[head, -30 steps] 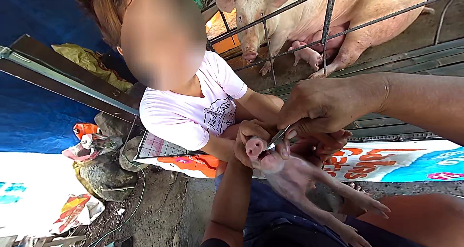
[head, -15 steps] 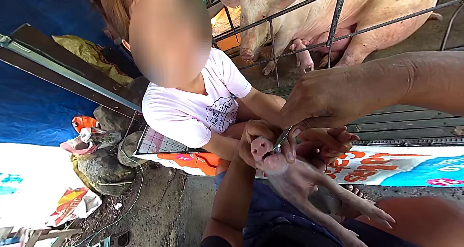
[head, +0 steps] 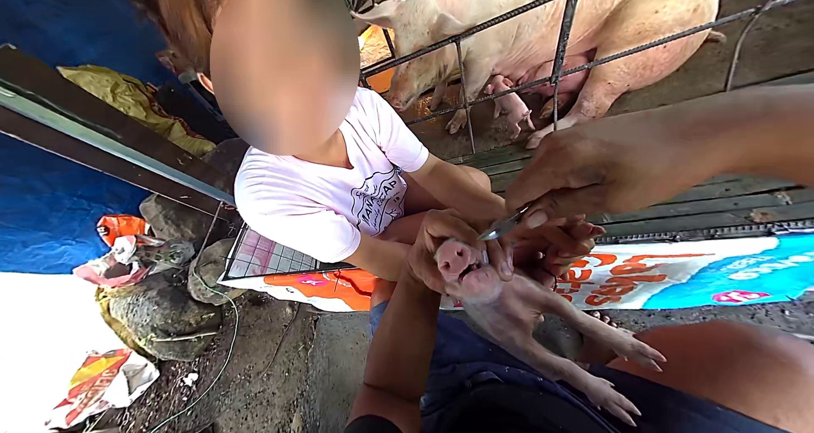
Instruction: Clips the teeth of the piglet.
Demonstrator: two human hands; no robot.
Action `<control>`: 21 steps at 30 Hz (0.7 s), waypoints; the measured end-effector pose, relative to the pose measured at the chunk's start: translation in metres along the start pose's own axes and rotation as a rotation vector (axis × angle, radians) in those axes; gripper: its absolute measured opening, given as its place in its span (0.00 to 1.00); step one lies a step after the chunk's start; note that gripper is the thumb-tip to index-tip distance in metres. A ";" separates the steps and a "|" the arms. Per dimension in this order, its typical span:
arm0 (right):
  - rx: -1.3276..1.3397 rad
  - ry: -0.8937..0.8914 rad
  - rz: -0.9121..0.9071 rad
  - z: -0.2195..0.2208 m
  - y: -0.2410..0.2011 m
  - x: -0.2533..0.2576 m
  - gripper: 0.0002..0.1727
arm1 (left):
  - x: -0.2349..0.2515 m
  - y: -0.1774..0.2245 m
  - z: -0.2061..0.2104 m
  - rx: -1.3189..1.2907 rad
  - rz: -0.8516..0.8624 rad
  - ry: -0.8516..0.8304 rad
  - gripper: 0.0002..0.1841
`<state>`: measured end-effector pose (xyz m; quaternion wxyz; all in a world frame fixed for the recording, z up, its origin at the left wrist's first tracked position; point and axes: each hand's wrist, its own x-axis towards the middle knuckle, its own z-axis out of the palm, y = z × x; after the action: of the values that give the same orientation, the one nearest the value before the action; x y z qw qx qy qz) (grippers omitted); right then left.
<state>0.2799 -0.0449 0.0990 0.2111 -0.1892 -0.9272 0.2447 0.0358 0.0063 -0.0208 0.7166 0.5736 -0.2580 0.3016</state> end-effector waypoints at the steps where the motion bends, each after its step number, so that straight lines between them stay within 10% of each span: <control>1: 0.077 -0.003 0.086 0.002 -0.008 -0.010 0.13 | 0.001 0.001 0.003 0.014 -0.002 0.005 0.13; 21: 0.344 0.204 0.451 0.069 -0.058 -0.023 0.16 | -0.004 0.012 0.012 0.087 -0.048 0.037 0.09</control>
<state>0.2516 -0.1284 0.0686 0.2726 -0.3753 -0.7808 0.4185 0.0240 -0.0037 -0.0128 0.7024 0.6046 -0.2176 0.3061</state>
